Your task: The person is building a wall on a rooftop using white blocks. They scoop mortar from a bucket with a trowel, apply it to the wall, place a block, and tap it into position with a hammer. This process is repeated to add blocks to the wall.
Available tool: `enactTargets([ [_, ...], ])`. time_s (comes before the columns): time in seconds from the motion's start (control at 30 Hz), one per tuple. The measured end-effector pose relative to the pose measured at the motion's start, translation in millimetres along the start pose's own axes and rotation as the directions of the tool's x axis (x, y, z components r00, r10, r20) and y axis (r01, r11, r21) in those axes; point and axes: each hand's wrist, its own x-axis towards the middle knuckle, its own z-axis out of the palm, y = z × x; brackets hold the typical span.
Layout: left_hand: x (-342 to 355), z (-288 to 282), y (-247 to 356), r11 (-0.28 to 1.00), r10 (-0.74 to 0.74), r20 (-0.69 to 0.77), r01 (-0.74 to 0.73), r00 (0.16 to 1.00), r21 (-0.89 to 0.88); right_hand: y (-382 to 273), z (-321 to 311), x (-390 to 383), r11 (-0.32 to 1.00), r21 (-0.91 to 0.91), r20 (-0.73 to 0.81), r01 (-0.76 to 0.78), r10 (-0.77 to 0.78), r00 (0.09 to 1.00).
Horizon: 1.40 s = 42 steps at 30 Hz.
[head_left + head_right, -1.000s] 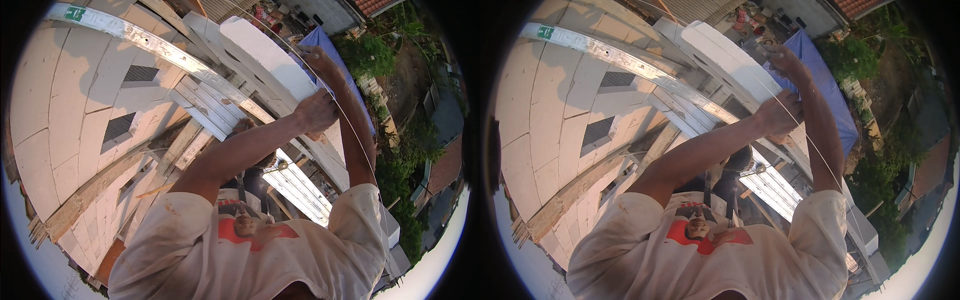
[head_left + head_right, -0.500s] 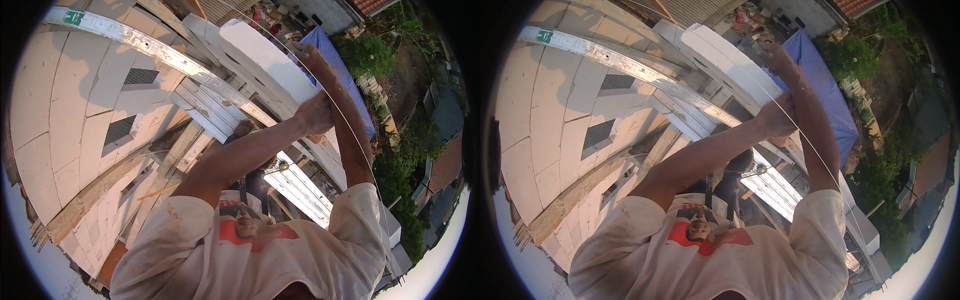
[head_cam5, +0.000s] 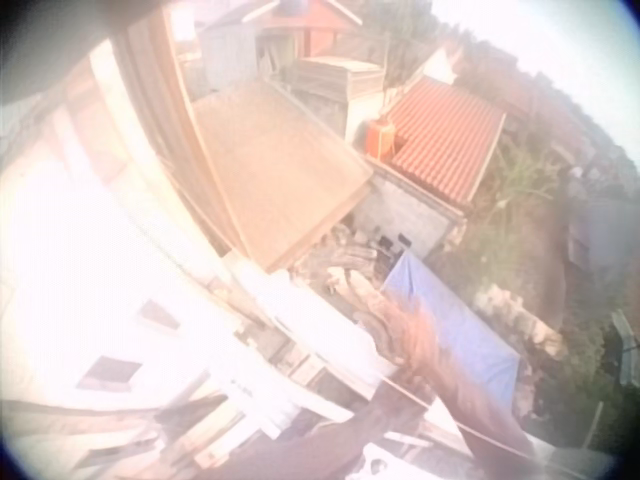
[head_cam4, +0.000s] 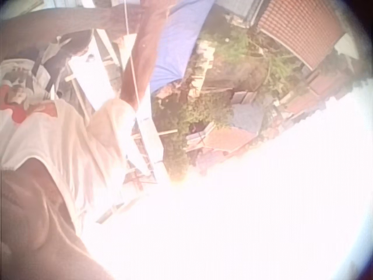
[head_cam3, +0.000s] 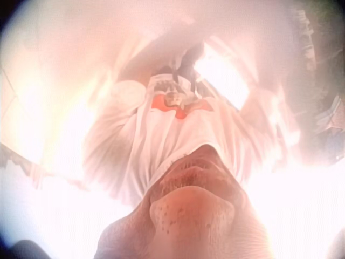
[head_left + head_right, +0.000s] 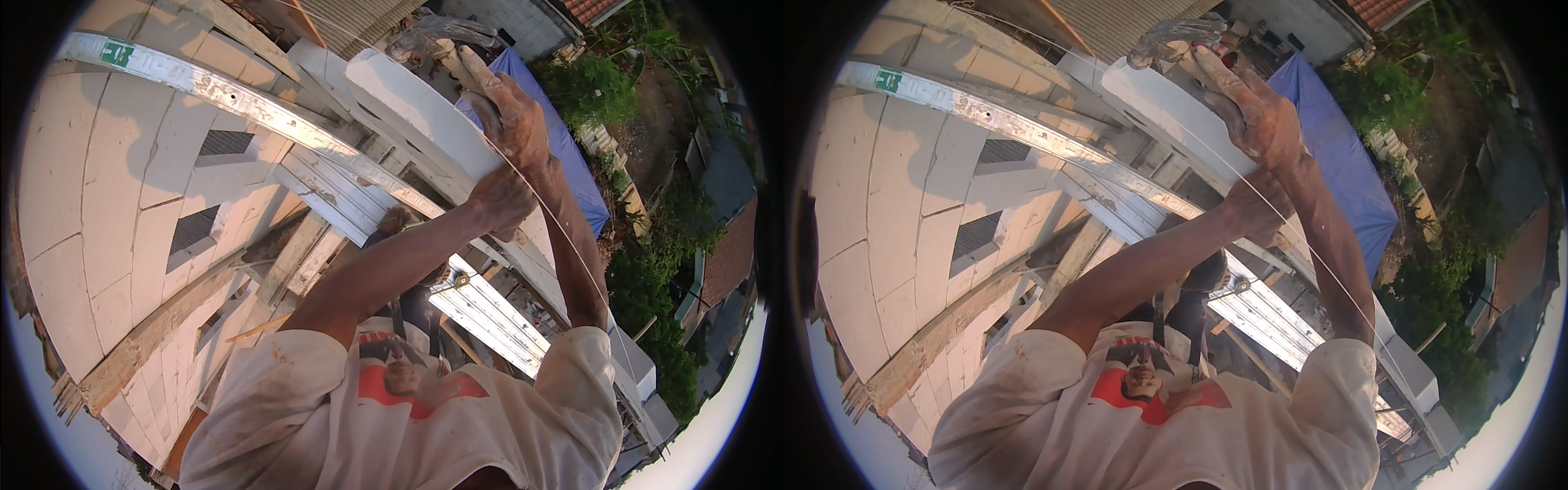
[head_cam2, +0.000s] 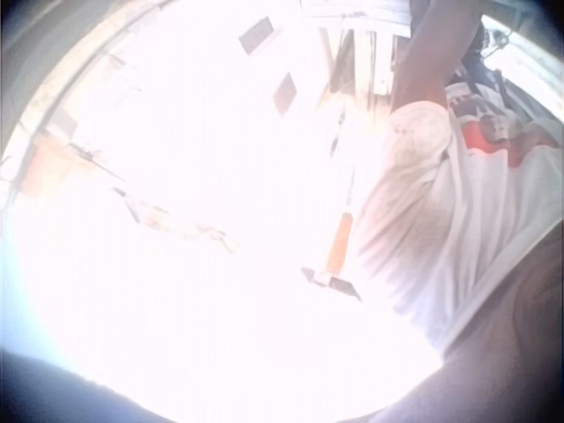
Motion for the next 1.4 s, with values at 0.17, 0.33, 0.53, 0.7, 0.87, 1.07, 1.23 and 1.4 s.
enactTargets([
  [0.17,-0.9,24.8,-2.5,0.989,-0.037,-0.071,0.027,0.997,-0.144,-13.4,-13.2,-19.0,0.964,-0.222,0.245,0.149,-0.093,0.965],
  [0.33,4.5,64.0,-11.3,0.946,-0.163,-0.092,0.129,0.982,-0.298,-21.3,-12.7,-30.8,0.958,-0.281,0.295,0.049,0.038,0.955],
  [0.53,1.8,25.2,-1.4,0.996,0.05,-0.107,-0.043,0.993,0.072,-32.2,-102.0,-103.8,0.939,-0.198,0.059,-0.282,0.298,0.953],
  [0.7,8.0,7.8,13.0,0.997,0.078,-0.18,-0.082,0.981,-0.015,-43.1,-183.7,-236.8,0.777,-0.149,-0.167,-0.612,0.59,0.79],
  [0.87,16.6,27.4,14.3,0.972,0.177,-0.283,-0.213,0.943,-0.102,-77.2,-220.6,-327.7,0.663,-0.113,-0.237,-0.74,0.705,0.668],
  [1.07,19.9,13.1,22.6,0.981,0.152,-0.165,-0.17,0.975,-0.096,-95.5,-210.4,-370.3,0.661,-0.094,-0.302,-0.745,0.694,0.654],
  [1.23,20.9,6.9,26.7,0.982,0.147,-0.142,-0.162,0.979,-0.098,-92.6,-233.4,-379.7,0.656,-0.325,-0.052,-0.681,0.707,0.706],
  [1.4,22.6,10.3,28.2,0.982,0.145,-0.154,-0.161,0.977,-0.095,-92.6,-217.3,-375.6,0.682,-0.189,-0.233,-0.707,0.668,0.706],
])
